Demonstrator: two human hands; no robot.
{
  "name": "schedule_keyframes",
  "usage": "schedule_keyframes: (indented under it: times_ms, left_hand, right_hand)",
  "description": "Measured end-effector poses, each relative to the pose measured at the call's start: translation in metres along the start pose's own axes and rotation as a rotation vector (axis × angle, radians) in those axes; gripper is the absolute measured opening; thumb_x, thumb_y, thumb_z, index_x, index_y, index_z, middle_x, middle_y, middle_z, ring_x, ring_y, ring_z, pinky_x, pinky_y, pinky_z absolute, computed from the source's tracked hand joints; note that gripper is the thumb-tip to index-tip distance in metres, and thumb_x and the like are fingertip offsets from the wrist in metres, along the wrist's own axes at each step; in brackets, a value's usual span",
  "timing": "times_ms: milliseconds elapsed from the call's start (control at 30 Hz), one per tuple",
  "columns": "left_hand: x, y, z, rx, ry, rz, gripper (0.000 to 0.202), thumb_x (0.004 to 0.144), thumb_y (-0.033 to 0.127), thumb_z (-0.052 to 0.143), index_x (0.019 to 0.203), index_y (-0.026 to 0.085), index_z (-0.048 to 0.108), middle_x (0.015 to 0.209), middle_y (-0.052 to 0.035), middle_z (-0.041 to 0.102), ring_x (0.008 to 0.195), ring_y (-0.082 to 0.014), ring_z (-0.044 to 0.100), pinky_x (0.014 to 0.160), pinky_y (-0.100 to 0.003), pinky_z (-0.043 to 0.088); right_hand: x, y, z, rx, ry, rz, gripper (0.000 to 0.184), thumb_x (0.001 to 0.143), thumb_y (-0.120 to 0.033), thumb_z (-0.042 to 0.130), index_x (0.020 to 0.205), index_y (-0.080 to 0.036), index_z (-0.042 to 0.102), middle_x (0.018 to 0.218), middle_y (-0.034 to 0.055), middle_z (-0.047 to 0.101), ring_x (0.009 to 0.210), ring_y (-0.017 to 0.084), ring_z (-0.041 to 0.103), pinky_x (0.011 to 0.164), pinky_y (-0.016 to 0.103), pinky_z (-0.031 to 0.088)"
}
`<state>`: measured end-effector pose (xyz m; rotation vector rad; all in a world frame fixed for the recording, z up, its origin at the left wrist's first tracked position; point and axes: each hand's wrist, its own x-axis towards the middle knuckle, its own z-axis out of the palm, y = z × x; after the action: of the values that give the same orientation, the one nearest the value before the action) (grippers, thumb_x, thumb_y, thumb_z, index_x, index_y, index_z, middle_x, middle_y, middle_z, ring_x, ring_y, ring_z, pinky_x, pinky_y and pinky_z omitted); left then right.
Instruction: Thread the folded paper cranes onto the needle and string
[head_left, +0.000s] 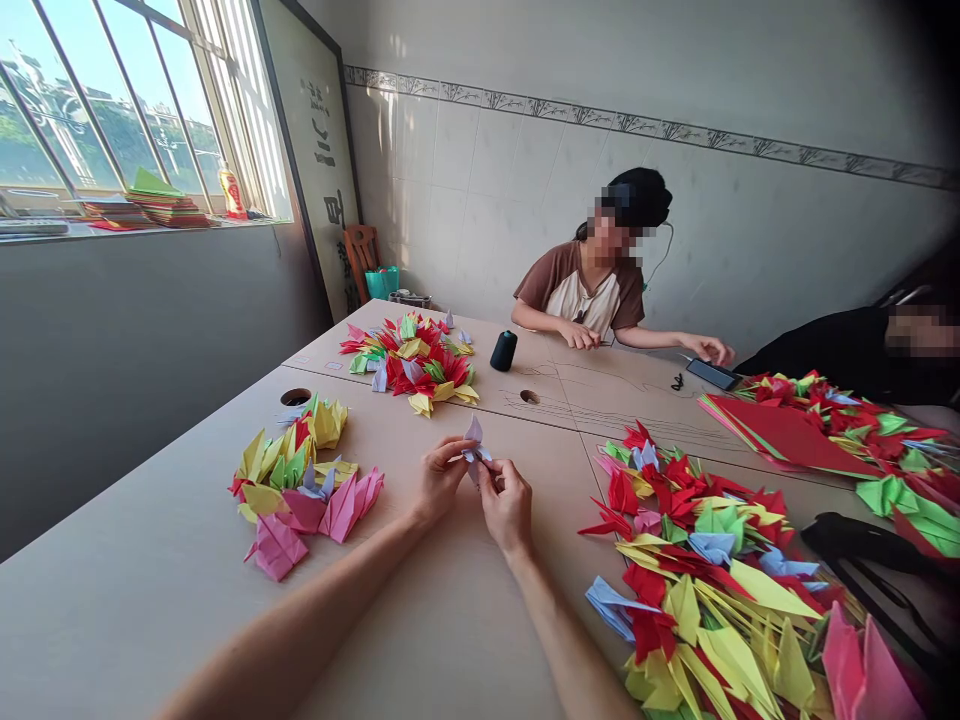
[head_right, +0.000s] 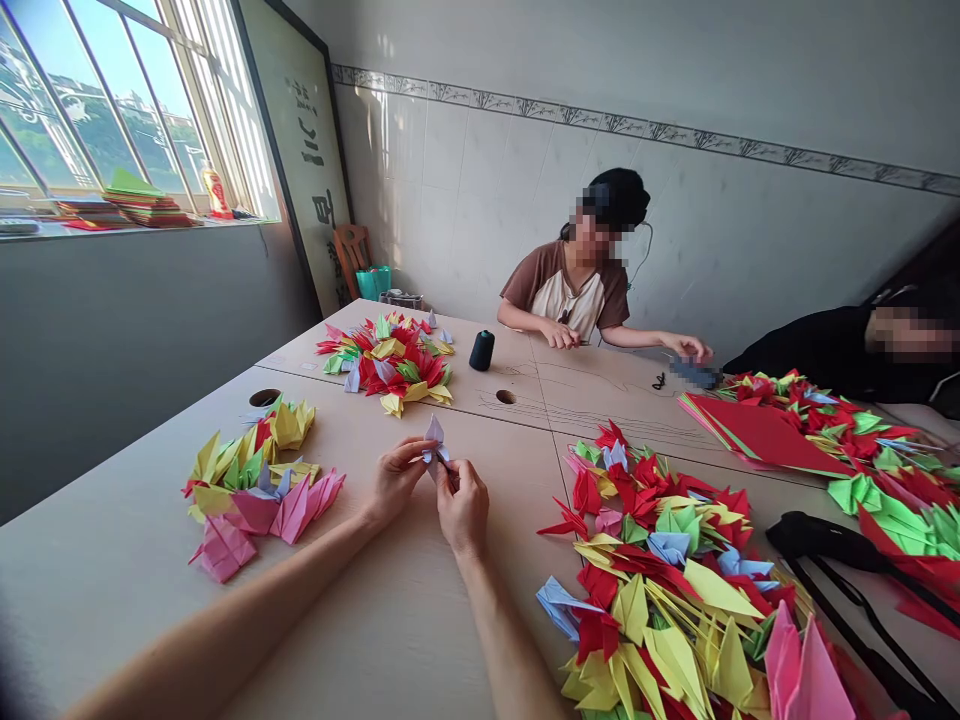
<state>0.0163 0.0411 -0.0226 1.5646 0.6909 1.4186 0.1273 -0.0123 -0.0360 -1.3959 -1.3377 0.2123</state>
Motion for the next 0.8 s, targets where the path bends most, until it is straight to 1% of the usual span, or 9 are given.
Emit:
schedule_keyframes:
  times_ms: [133,233,367,433,533,600,667,733,800]
  left_hand:
    - [0.001,0.005,-0.005,0.033,0.094,-0.077,0.021,0.075,0.016,0.053,0.091,0.018,0.067,0.094,-0.0055,0.062,0.085,-0.0157,0.059,0.067,-0.022,0.047]
    - [0.000,0.011,-0.007,0.063,0.104,-0.154,0.019,0.075,0.015,0.048,0.085,0.017,0.064,0.081,-0.0020,0.062,0.073,-0.0132,0.056,0.061,-0.020,0.042]
    - [-0.003,0.019,-0.006,0.049,-0.020,-0.170,0.018,0.075,0.015,0.043,0.076,0.016,0.061,0.070,0.0006,0.059,0.061,-0.0105,0.049,0.056,-0.020,0.037]
    - [-0.006,0.022,-0.003,0.036,-0.097,-0.154,0.019,0.074,0.015,0.042,0.074,0.015,0.060,0.067,0.0009,0.058,0.059,-0.0102,0.048,0.056,-0.020,0.037]
    - [-0.009,0.026,0.000,0.001,-0.221,-0.146,0.019,0.075,0.015,0.041,0.075,0.014,0.060,0.065,-0.0001,0.059,0.061,-0.0114,0.051,0.059,-0.022,0.040]
    - [-0.010,0.027,0.002,-0.017,-0.255,-0.145,0.017,0.077,0.015,0.043,0.079,0.014,0.059,0.068,-0.0009,0.060,0.063,-0.0119,0.054,0.061,-0.022,0.043]
    - [-0.010,0.027,0.003,-0.040,-0.210,-0.144,0.014,0.077,0.015,0.047,0.087,0.015,0.057,0.079,-0.0022,0.061,0.065,-0.0115,0.055,0.060,-0.022,0.045]
    - [-0.009,0.026,0.004,-0.082,-0.117,-0.135,0.017,0.078,0.019,0.053,0.095,0.016,0.052,0.095,-0.0048,0.060,0.070,-0.0117,0.057,0.059,-0.023,0.047]
    - [-0.009,0.024,0.004,-0.140,-0.026,-0.133,0.022,0.078,0.023,0.058,0.097,0.018,0.047,0.106,-0.0070,0.056,0.074,-0.0124,0.059,0.060,-0.025,0.050]
  right_hand:
    - [-0.003,-0.009,-0.002,0.142,0.060,0.041,0.026,0.080,-0.042,0.059,0.085,-0.017,0.055,0.067,0.0016,0.062,0.054,0.012,0.056,0.053,0.022,0.045]
    - [-0.001,-0.014,-0.004,0.264,0.140,0.104,0.029,0.077,-0.042,0.062,0.086,-0.016,0.055,0.064,-0.0003,0.060,0.053,0.011,0.055,0.051,0.021,0.045]
    - [0.005,-0.013,-0.006,0.358,0.211,0.185,0.034,0.074,-0.042,0.064,0.091,-0.014,0.058,0.069,0.0011,0.060,0.059,0.012,0.056,0.056,0.022,0.047]
    - [0.007,-0.011,-0.005,0.404,0.189,0.224,0.034,0.074,-0.042,0.065,0.091,-0.013,0.060,0.069,0.0012,0.060,0.058,0.012,0.056,0.056,0.023,0.047]
    - [0.008,-0.010,-0.003,0.486,0.109,0.270,0.030,0.074,-0.043,0.064,0.080,-0.014,0.060,0.060,-0.0013,0.057,0.049,0.011,0.052,0.047,0.022,0.044]
    - [0.007,-0.012,-0.003,0.510,0.095,0.283,0.030,0.074,-0.044,0.063,0.073,-0.015,0.057,0.057,-0.0024,0.056,0.045,0.010,0.050,0.043,0.021,0.042]
    - [0.007,-0.014,-0.003,0.508,0.121,0.298,0.030,0.075,-0.045,0.062,0.072,-0.015,0.056,0.055,-0.0029,0.056,0.043,0.010,0.050,0.042,0.021,0.042]
    - [0.008,-0.016,-0.005,0.493,0.169,0.314,0.030,0.076,-0.045,0.061,0.073,-0.016,0.054,0.053,-0.0031,0.056,0.044,0.011,0.052,0.043,0.021,0.042]
    - [0.009,-0.016,-0.007,0.462,0.222,0.320,0.031,0.077,-0.046,0.059,0.071,-0.016,0.053,0.053,-0.0022,0.058,0.044,0.011,0.052,0.043,0.021,0.040]
